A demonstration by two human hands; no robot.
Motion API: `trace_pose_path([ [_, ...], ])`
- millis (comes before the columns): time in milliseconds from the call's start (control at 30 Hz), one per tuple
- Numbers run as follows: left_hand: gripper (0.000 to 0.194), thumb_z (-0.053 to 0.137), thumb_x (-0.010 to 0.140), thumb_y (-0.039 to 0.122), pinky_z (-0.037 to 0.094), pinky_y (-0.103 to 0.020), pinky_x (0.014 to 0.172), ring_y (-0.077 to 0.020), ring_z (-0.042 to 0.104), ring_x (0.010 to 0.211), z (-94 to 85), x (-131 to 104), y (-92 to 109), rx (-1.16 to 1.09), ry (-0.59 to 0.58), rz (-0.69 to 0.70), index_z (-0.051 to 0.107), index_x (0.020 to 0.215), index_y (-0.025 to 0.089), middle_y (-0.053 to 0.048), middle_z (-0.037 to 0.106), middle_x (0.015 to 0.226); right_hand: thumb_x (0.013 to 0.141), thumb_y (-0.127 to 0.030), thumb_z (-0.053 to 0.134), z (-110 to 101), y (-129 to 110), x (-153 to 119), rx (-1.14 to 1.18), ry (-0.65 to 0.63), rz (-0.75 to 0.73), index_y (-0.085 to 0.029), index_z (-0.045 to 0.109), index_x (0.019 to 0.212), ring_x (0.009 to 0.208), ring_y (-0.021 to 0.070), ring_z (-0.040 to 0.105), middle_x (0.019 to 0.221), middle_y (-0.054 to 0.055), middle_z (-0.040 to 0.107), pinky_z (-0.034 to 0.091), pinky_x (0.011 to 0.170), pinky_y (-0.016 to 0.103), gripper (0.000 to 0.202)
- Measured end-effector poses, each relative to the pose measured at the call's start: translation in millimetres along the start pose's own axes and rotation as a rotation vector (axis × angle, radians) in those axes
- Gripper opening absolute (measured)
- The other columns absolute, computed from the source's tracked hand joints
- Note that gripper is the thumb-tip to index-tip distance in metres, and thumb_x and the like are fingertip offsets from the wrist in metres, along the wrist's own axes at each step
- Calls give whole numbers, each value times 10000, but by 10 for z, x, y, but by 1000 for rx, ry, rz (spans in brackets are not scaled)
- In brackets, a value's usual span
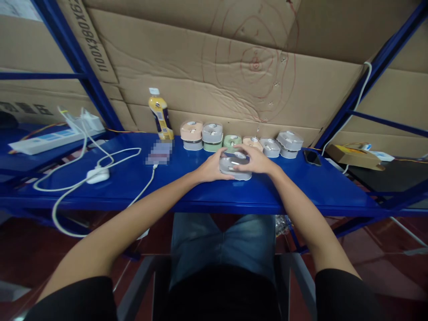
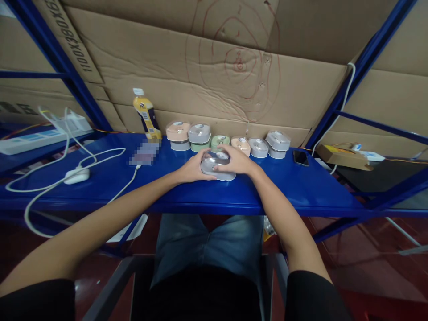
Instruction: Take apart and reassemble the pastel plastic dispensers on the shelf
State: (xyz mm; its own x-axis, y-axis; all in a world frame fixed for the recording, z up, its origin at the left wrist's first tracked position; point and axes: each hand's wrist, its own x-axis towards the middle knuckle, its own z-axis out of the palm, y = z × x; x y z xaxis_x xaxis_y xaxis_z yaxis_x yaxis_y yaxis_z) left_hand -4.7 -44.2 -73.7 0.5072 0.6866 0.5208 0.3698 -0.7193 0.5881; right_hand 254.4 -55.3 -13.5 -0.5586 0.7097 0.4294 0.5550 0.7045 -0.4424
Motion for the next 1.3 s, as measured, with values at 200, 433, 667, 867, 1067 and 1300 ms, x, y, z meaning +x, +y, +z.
trace_pose_path([
  [200, 697, 799, 927, 693, 501, -617, 1242, -406, 654, 1371, -69, -59, 90, 156, -132, 82, 724, 1441, 228, -169, 644, 1415, 976, -662, 657, -372, 278, -148, 22, 195, 281, -202, 706, 1383, 1189, 379, 754, 1279, 152, 815, 594, 1071, 580, 616],
  [433, 518, 632, 1054, 627, 454, -634, 1287, -416, 559, 1477, -82, -29, 146, 178, -141, 99, 848, 1287, 218, -169, 648, 1401, 1004, -635, 653, -324, 381, -178, 67, 186, 314, -265, 723, 1365, 1195, 366, 764, 1251, 115, 838, 602, 1086, 559, 522],
  [667, 497, 642, 1011, 621, 510, -617, 1218, -373, 653, 1306, -409, 23, -117, 246, 24, -85, 844, 1135, 184, -158, 672, 1270, 948, -593, 738, -442, 429, -203, -34, 168, 334, -228, 759, 1423, 1203, 362, 764, 1372, 139, 807, 587, 1105, 567, 599],
  [867, 481, 793, 877, 684, 560, -558, 1138, -332, 687, 1165, -560, 38, -230, 226, -25, -111, 812, 979, 214, -115, 706, 1146, 843, -630, 842, -513, 419, -239, -36, 19, 363, -260, 830, 1377, 1174, 371, 773, 1300, 101, 843, 576, 1124, 595, 649],
  [1067, 662, 832, 888, 652, 521, -595, 1206, -388, 658, 1367, -226, 18, 42, 150, 16, -7, 679, 1352, 206, -162, 694, 1414, 829, -612, 858, -385, 284, -182, 89, 153, 128, -261, 790, 1440, 1348, 368, 713, 1511, 113, 755, 567, 1150, 583, 707],
  [1300, 1198, 997, 699, 660, 501, -663, 1222, -485, 605, 1488, 43, 34, 91, 49, 31, -12, 399, 1635, 211, -259, 595, 1605, 737, -556, 954, -86, 96, -42, 42, -38, -26, -298, 782, 1466, 1320, 353, 720, 1415, 89, 794, 552, 1193, 557, 792],
])
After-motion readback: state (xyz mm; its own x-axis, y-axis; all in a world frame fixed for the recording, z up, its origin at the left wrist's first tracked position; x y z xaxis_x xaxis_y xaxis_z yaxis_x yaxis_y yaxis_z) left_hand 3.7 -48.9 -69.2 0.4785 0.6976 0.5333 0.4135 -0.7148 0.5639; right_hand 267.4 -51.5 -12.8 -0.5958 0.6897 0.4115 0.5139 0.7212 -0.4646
